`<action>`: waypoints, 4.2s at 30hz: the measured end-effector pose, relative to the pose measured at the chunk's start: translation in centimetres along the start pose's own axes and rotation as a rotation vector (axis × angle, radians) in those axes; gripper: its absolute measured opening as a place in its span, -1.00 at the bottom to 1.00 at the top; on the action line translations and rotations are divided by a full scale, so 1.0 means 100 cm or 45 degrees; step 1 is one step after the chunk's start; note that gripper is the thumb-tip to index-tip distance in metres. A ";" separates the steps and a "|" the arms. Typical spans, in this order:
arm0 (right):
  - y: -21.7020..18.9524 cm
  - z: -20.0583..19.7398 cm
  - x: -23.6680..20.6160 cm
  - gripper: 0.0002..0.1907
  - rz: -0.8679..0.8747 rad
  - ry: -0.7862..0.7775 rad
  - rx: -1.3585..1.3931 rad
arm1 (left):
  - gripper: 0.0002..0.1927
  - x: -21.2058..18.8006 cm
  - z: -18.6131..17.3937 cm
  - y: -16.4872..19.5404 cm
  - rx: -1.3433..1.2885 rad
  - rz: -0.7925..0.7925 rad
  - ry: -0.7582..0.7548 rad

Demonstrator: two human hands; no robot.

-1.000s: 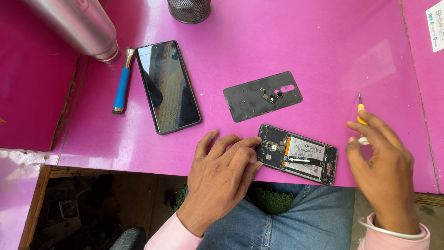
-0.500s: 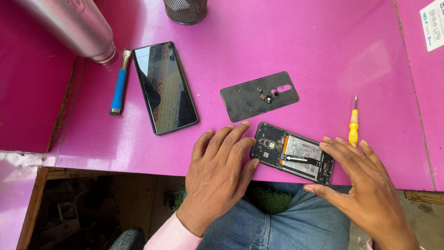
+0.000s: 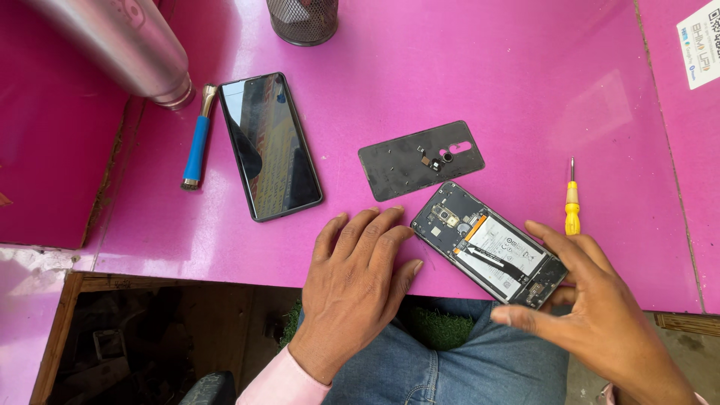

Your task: The person disassembles a smartphone by removing the back cover and using a screwdriver to unscrew internal components. They then remove the battery from the device.

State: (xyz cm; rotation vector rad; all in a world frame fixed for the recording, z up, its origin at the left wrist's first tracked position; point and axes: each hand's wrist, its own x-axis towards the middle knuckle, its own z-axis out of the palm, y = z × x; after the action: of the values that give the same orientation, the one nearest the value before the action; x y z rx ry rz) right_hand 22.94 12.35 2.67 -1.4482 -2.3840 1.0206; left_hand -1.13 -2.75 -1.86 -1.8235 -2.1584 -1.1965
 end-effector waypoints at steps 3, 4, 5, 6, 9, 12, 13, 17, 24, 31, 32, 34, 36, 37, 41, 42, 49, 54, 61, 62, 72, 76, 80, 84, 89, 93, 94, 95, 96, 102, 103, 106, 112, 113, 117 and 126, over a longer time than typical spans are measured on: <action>0.014 0.007 0.006 -0.23 0.085 -0.002 0.523 | -0.58 0.000 0.001 0.000 0.012 -0.005 -0.002; 0.018 0.005 0.009 -0.32 0.175 -0.005 0.529 | -0.57 0.000 0.001 -0.001 0.019 -0.012 -0.009; 0.022 0.004 0.010 -0.42 0.264 -0.007 0.536 | -0.56 0.000 0.002 -0.001 0.025 -0.016 -0.015; 0.026 0.002 0.010 -0.47 0.247 -0.023 0.610 | -0.51 0.000 0.003 0.000 0.067 -0.025 -0.008; 0.026 -0.004 0.010 -0.57 0.198 -0.035 0.803 | -0.38 0.001 0.007 0.001 0.182 -0.061 -0.015; 0.013 -0.007 0.011 -0.58 0.143 0.108 0.867 | -0.32 0.001 0.010 0.001 0.253 -0.101 -0.075; 0.007 -0.006 0.008 -0.59 0.120 0.207 0.840 | -0.32 0.001 0.011 0.001 0.256 -0.109 -0.098; -0.018 0.007 0.014 -0.60 -0.239 0.514 0.610 | -0.32 0.001 0.012 0.000 0.257 -0.115 -0.143; -0.056 0.023 0.020 -0.67 -0.323 0.728 -0.175 | -0.33 0.001 0.011 0.001 0.260 -0.116 -0.137; -0.081 0.032 0.014 -0.62 -0.838 0.810 -0.764 | -0.32 0.001 0.012 0.000 0.256 -0.121 -0.139; -0.081 0.033 0.014 -0.60 -0.865 0.809 -0.799 | -0.32 0.001 0.013 0.000 0.261 -0.122 -0.143; -0.078 0.035 0.015 -0.61 -0.871 0.822 -0.780 | -0.33 0.000 0.014 0.000 0.262 -0.126 -0.144; -0.071 0.037 0.017 -0.63 -0.858 0.827 -0.731 | -0.33 0.000 0.015 0.000 0.259 -0.129 -0.145; -0.068 0.036 0.018 -0.65 -0.840 0.824 -0.693 | -0.32 0.000 0.016 0.000 0.254 -0.130 -0.146; -0.055 0.033 0.024 -0.69 -0.814 0.819 -0.691 | -0.32 0.000 0.015 -0.001 0.270 -0.122 -0.141; -0.053 0.033 0.025 -0.67 -0.805 0.821 -0.670 | -0.32 0.000 0.015 -0.001 0.269 -0.125 -0.140; -0.049 0.035 0.028 -0.66 -0.800 0.829 -0.653 | -0.32 0.000 0.015 -0.001 0.268 -0.126 -0.151; -0.054 0.032 0.028 -0.69 -0.801 0.830 -0.671 | -0.32 0.000 0.015 -0.001 0.265 -0.126 -0.152; -0.058 0.031 0.028 -0.64 -0.816 0.840 -0.679 | -0.32 0.001 0.011 0.001 0.246 -0.121 -0.134; -0.057 0.031 0.028 -0.63 -0.794 0.812 -0.668 | -0.32 0.001 0.011 0.001 0.239 -0.126 -0.132; -0.059 0.029 0.028 -0.75 -0.745 0.859 -0.648 | -0.33 0.003 0.008 0.002 0.242 -0.120 -0.120; -0.057 0.029 0.026 -0.76 -0.682 0.896 -0.362 | -0.32 0.003 0.008 0.002 0.237 -0.103 -0.111; -0.040 0.022 0.022 -0.68 -0.612 0.707 0.610 | -0.29 0.002 0.010 0.001 0.221 -0.127 -0.100; -0.015 0.008 0.025 -0.64 -0.400 0.390 0.837 | -0.25 0.001 0.011 0.001 0.195 -0.129 -0.052; 0.001 0.014 0.038 -0.63 -0.119 0.150 0.871 | -0.18 0.000 0.010 -0.001 0.141 -0.095 -0.051; -0.006 0.018 0.038 -0.61 -0.123 0.192 0.438 | -0.18 0.000 0.008 -0.001 0.171 -0.095 -0.077; -0.009 0.016 0.036 -0.60 -0.128 0.220 0.244 | -0.18 0.000 0.008 0.000 0.175 -0.094 -0.082; -0.013 0.014 0.034 -0.60 -0.132 0.248 0.051 | -0.18 0.000 0.008 0.000 0.179 -0.091 -0.086; -0.018 0.011 0.033 -0.60 -0.161 0.275 -0.037 | -0.18 0.000 0.008 0.000 0.177 -0.083 -0.084; -0.043 0.011 0.033 -0.61 -0.339 0.457 -0.348 | -0.21 0.000 0.007 0.000 0.172 -0.078 -0.080; -0.045 0.012 0.035 -0.65 -0.322 0.463 -0.319 | -0.22 0.000 0.007 0.000 0.168 -0.076 -0.077; -0.051 0.015 0.043 -0.75 -0.405 0.504 -0.274 | -0.24 0.001 0.005 0.001 0.148 -0.078 -0.077; -0.063 0.022 0.068 -0.82 -0.548 0.470 -0.335 | -0.28 0.002 0.003 0.002 0.149 -0.066 -0.072; -0.065 0.023 0.071 -0.82 -0.549 0.458 -0.383 | -0.28 0.003 0.003 0.002 0.150 -0.065 -0.068; -0.070 0.029 0.078 -0.82 -0.575 0.496 -0.576 | -0.28 0.003 0.004 0.001 0.158 -0.065 -0.081; -0.077 0.038 0.080 -0.83 -0.624 0.543 -0.909 | -0.28 0.002 0.008 -0.001 0.173 -0.071 -0.100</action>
State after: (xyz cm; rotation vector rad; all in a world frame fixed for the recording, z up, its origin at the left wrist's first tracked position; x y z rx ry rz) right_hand 11.54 14.99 3.07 -0.9793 -2.6456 -0.2605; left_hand -0.93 -2.14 -2.36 -1.7950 -2.2846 -0.9767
